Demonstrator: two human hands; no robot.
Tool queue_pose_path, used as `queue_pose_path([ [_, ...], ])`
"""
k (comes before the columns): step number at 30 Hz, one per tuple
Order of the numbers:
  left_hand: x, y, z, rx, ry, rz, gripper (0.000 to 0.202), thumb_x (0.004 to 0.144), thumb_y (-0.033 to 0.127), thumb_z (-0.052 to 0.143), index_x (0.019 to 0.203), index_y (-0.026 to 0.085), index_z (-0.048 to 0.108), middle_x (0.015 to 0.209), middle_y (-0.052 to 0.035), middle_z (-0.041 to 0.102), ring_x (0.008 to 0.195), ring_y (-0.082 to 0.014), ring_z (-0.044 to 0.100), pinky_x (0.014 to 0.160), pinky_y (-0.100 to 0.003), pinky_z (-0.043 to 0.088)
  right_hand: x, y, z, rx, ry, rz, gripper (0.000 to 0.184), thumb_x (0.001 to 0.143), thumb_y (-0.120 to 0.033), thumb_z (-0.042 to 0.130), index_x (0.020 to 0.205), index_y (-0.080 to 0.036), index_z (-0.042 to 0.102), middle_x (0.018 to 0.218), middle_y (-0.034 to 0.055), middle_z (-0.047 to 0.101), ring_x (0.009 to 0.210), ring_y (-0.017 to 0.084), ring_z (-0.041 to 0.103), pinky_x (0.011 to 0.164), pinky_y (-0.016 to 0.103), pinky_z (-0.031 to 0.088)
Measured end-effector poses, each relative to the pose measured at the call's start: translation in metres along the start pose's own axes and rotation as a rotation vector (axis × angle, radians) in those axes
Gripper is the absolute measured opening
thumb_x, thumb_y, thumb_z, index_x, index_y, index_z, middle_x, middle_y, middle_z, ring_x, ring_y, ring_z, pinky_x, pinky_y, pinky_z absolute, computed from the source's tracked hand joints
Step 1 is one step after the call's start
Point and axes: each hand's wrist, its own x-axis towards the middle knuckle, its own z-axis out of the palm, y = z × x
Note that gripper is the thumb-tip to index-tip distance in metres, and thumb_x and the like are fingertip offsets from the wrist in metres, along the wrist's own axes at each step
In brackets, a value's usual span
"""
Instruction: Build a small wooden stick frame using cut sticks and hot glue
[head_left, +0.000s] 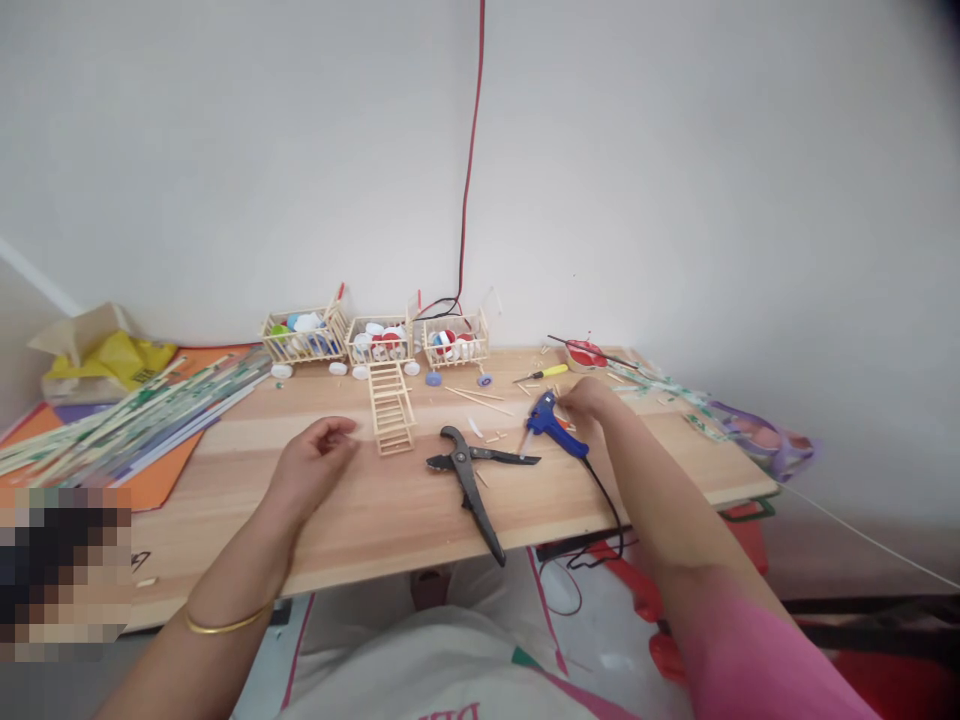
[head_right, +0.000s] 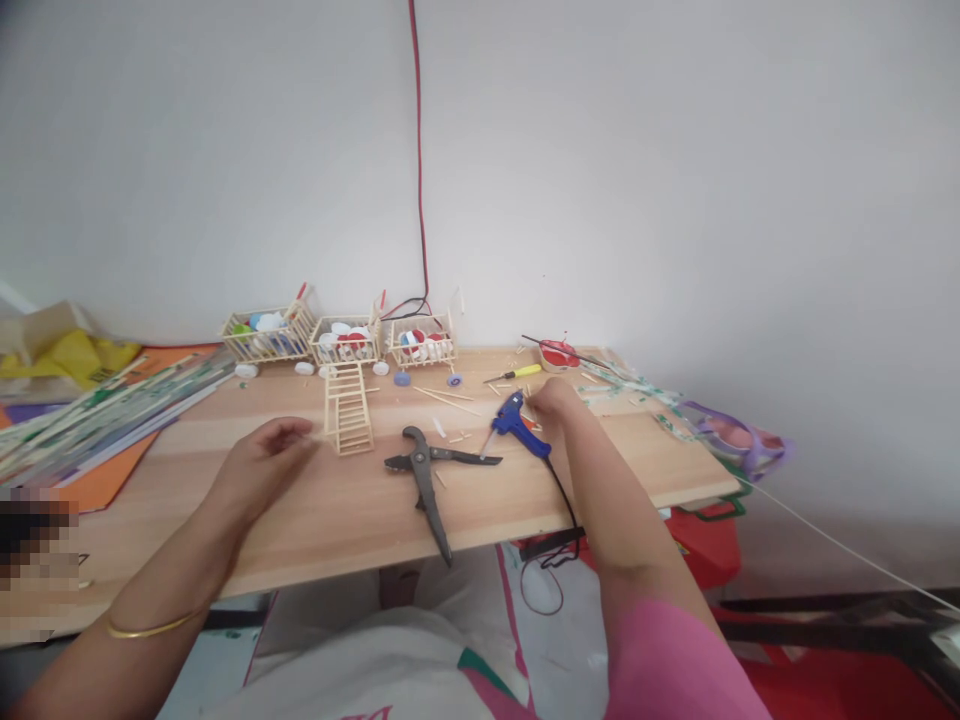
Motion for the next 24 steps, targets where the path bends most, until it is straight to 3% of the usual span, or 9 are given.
queue_pose_path([
  [2, 0.001, -0.001, -0.001, -0.04, 0.045, -0.029, 0.04, 0.061, 0.038, 0.07, 0.093, 0.016, 0.061, 0.071, 0.0008, 0.058, 0.061, -0.0118, 0.051, 0.055, -0.021, 0.037, -0.003, 0.003, -0.002, 0.03, -0.104, 0.034, 0.03, 0.089, -0.033, 0.053, 0.112, -0.014, 0.056, 0.111, 0.0082, 0.058, 0.094, 0.019, 0.059, 0.08, 0.037, 0.051],
  [7, 0.002, 0.0, -0.002, 0.065, 0.177, -0.031, 0.03, 0.064, 0.038, 0.064, 0.087, 0.017, 0.064, 0.074, -0.0006, 0.061, 0.064, -0.0136, 0.053, 0.059, -0.024, 0.04, -0.019, 0.01, 0.004, 0.105, -0.194, 0.064, 0.028, 0.09, -0.035, 0.051, 0.103, -0.012, 0.061, 0.1, 0.0062, 0.062, 0.086, 0.017, 0.061, 0.075, 0.033, 0.052],
  [10, 0.003, -0.001, -0.005, 0.174, 0.278, -0.018, 0.028, 0.068, 0.038, 0.06, 0.087, 0.019, 0.065, 0.076, -0.0011, 0.064, 0.067, -0.0154, 0.056, 0.064, -0.026, 0.042, -0.025, 0.009, 0.009, 0.121, -0.149, 0.093, 0.029, 0.089, -0.034, 0.053, 0.11, -0.014, 0.056, 0.108, 0.0073, 0.059, 0.091, 0.017, 0.06, 0.078, 0.035, 0.051],
  [15, 0.001, -0.002, -0.008, 0.138, 0.435, 0.091, 0.03, 0.07, 0.036, 0.061, 0.093, 0.017, 0.065, 0.083, -0.0026, 0.065, 0.073, -0.0159, 0.058, 0.069, -0.027, 0.045, -0.036, 0.002, 0.003, 0.195, 0.065, 0.075, 0.024, 0.085, -0.027, 0.054, 0.091, -0.005, 0.062, 0.086, 0.0168, 0.065, 0.083, 0.024, 0.062, 0.068, 0.031, 0.046],
  [19, -0.012, 0.013, -0.005, 0.22, 0.427, 0.198, 0.027, 0.081, 0.04, 0.052, 0.086, 0.018, 0.065, 0.071, -0.0001, 0.063, 0.069, -0.015, 0.058, 0.066, -0.025, 0.043, -0.061, -0.015, -0.005, 0.331, 0.223, -0.117, 0.028, 0.089, -0.027, 0.039, 0.101, -0.011, 0.059, 0.086, 0.0112, 0.066, 0.08, 0.02, 0.06, 0.068, 0.029, 0.043],
  [22, -0.023, 0.031, 0.0, 0.387, 0.372, 0.316, 0.033, 0.086, 0.038, 0.046, 0.062, 0.018, 0.057, 0.057, 0.0018, 0.055, 0.059, -0.0132, 0.055, 0.06, -0.024, 0.039, -0.086, -0.036, -0.008, 0.447, 0.218, -0.323, 0.026, 0.086, -0.029, 0.045, 0.105, -0.017, 0.059, 0.082, 0.0026, 0.066, 0.073, 0.014, 0.06, 0.068, 0.025, 0.044],
  [24, -0.029, 0.042, 0.005, 0.457, 0.354, 0.439, 0.035, 0.088, 0.034, 0.044, 0.057, 0.018, 0.051, 0.054, 0.002, 0.051, 0.055, -0.0125, 0.052, 0.057, -0.024, 0.038, -0.103, -0.05, -0.01, 0.584, 0.229, -0.503, 0.024, 0.084, -0.028, 0.049, 0.102, -0.018, 0.061, 0.082, 0.002, 0.066, 0.074, 0.014, 0.06, 0.069, 0.025, 0.045],
])
